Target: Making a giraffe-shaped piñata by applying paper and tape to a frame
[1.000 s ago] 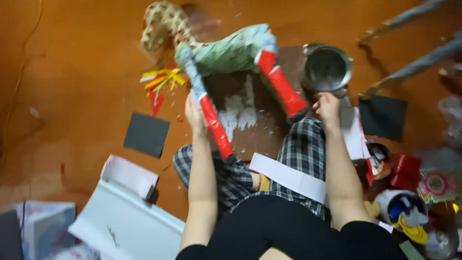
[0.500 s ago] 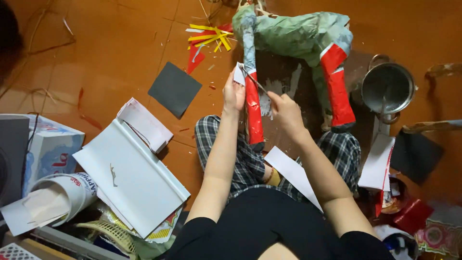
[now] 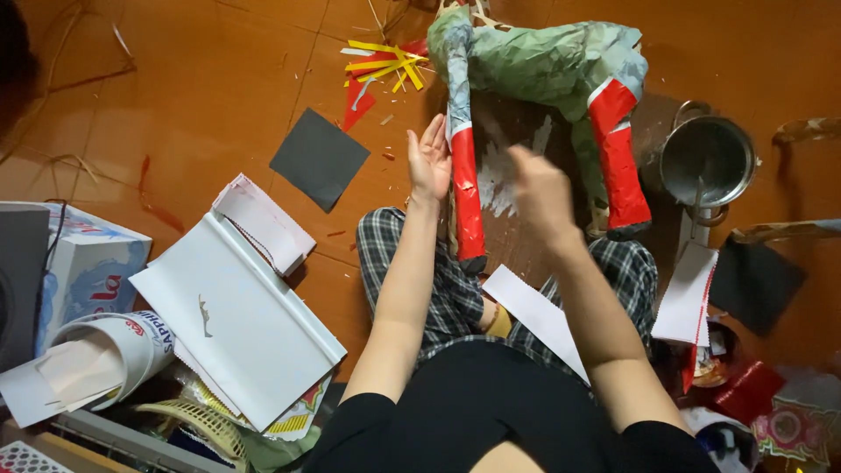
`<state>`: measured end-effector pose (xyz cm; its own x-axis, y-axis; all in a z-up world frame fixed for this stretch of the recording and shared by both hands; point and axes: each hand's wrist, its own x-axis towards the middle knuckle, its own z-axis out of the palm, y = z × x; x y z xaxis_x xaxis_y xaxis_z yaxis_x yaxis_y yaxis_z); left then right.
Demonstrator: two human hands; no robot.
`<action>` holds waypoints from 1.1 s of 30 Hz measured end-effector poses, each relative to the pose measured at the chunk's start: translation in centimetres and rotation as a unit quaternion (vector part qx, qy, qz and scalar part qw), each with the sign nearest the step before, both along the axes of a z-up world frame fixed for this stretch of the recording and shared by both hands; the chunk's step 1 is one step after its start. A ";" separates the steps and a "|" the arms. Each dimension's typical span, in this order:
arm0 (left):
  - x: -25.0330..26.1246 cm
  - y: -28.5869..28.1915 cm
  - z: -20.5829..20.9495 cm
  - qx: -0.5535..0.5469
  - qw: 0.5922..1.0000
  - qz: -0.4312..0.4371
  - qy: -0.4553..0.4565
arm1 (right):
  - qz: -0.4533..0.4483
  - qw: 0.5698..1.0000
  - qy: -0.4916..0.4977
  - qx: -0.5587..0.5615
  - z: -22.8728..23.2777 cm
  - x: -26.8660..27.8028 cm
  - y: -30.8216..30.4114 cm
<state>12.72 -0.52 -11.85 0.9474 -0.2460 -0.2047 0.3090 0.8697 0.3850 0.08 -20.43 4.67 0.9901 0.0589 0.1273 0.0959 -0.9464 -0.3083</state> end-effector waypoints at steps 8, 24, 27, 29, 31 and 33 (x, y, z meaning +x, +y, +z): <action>-0.1 0.0 0.4 0.002 1.000 -0.021 -0.021 | -0.313 0.934 -0.055 -0.161 -3.6 -9.7 -27.2; -2.1 -1.5 6.8 0.187 0.981 0.014 -0.054 | 0.001 0.978 -0.057 0.200 -6.0 9.2 6.6; -2.3 -1.5 7.3 0.209 0.977 0.006 -0.043 | -0.091 0.977 -0.042 0.187 -7.8 11.0 8.5; -1.8 -1.8 6.7 0.298 0.951 -0.012 -0.080 | -0.132 0.972 -0.086 0.174 -8.7 11.0 8.5; -1.3 -1.8 6.1 0.413 0.902 -0.040 -0.120 | -0.172 0.961 -0.046 0.214 -9.7 11.2 8.0; -0.6 -2.1 5.0 0.519 0.837 -0.066 -0.158 | -0.210 0.944 -0.005 0.253 -10.5 11.3 7.4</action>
<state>12.12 -2.58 -6.90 0.9730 -0.1985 -0.1179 0.1167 -0.0179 0.9930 11.38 -13.02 -5.82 0.9110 -0.4102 0.0430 -0.2506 -0.6333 -0.7322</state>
